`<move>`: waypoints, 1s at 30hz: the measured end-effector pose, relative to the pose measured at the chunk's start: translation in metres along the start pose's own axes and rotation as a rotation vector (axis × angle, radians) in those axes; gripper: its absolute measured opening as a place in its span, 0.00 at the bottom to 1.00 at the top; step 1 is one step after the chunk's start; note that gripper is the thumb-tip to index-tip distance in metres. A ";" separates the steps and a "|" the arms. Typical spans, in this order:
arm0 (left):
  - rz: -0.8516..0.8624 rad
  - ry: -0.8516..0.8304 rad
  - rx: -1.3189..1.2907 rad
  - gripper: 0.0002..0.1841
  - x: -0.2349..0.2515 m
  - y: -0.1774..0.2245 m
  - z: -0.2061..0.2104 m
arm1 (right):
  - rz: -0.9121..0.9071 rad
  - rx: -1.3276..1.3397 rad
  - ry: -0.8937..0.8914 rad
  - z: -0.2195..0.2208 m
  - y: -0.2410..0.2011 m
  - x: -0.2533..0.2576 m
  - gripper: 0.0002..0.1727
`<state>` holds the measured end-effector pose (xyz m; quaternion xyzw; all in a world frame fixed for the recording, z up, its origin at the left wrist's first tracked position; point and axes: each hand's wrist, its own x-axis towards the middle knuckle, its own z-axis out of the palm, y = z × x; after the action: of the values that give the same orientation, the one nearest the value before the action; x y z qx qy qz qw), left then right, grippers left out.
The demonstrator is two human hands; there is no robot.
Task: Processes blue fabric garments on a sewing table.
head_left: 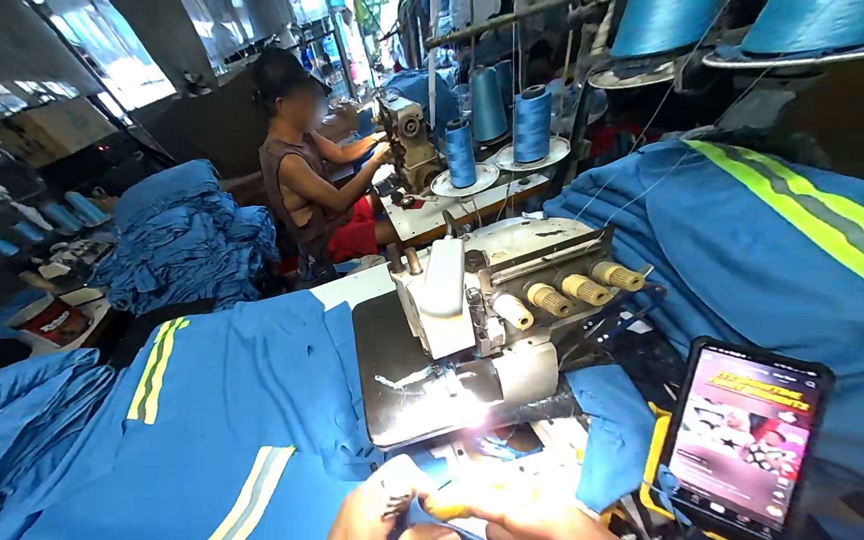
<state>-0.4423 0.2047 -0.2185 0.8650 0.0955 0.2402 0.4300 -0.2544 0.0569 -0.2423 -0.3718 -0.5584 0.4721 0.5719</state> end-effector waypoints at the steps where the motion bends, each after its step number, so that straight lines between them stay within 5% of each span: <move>1: -0.003 0.025 -0.037 0.11 0.006 0.005 -0.004 | 0.000 0.006 0.028 0.000 -0.003 0.001 0.25; 7: 0.124 0.376 0.670 0.10 0.056 -0.024 0.015 | 0.127 0.006 0.585 0.002 0.030 0.015 0.22; 10: 0.124 0.541 0.942 0.08 0.047 -0.031 0.043 | 0.152 0.043 0.681 0.002 0.037 0.014 0.20; 16: -0.173 0.467 0.989 0.15 0.007 -0.015 0.093 | 0.191 0.132 0.515 0.014 0.038 -0.002 0.25; 23: -0.091 0.362 0.889 0.16 0.013 -0.027 0.091 | 0.243 0.187 0.462 0.013 0.048 -0.011 0.30; 30: -0.129 0.430 0.752 0.38 0.029 -0.036 0.086 | 0.319 -0.036 0.587 -0.004 0.064 -0.001 0.37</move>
<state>-0.3728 0.1774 -0.2815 0.8840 0.3176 0.3359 0.0695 -0.2584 0.0742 -0.3038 -0.5846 -0.3128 0.4183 0.6208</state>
